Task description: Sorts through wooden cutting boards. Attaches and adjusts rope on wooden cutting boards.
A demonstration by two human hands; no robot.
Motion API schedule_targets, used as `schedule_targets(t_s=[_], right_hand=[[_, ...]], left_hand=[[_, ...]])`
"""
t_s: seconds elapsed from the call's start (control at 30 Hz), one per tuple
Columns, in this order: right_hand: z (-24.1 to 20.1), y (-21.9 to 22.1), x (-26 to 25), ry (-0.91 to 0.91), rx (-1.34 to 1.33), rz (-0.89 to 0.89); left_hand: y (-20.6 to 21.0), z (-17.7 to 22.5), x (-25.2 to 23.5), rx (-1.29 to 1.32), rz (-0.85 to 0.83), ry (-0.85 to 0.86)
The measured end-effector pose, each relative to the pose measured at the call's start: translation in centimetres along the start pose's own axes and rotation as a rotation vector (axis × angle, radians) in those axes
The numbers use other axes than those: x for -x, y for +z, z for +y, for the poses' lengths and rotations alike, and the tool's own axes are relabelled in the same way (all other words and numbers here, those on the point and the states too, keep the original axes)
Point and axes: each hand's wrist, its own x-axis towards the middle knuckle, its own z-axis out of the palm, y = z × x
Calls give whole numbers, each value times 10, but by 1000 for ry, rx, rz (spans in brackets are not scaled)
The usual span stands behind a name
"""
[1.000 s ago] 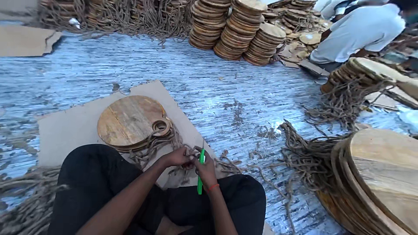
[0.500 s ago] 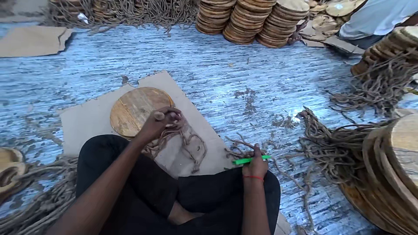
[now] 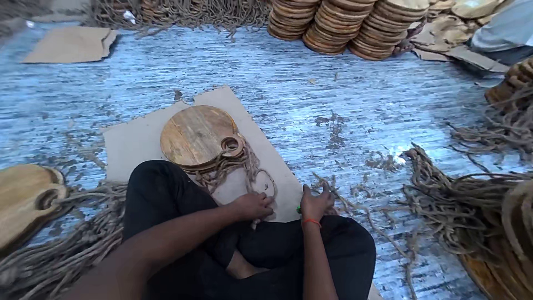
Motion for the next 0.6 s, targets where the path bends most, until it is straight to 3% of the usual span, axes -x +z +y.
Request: schedule_targets(t_s=[0.1,0.2,0.3,0.43,0.6], right_hand=[[5,0,7,-285,95,-129],[11,5,11,-466,-3,-534],[11,16,29,-613,-175,-677],[13,40,47,-489,-560,-726],[9,40,47,-572,-584,-677]], left_hand=[[-14,5,-5,149,129,-25],[-54,30,9,457,436,-180],[-72,44,17,575,681,-270],[-70,65,24,554,560,-335],[-82,69,31,400,546,-423]])
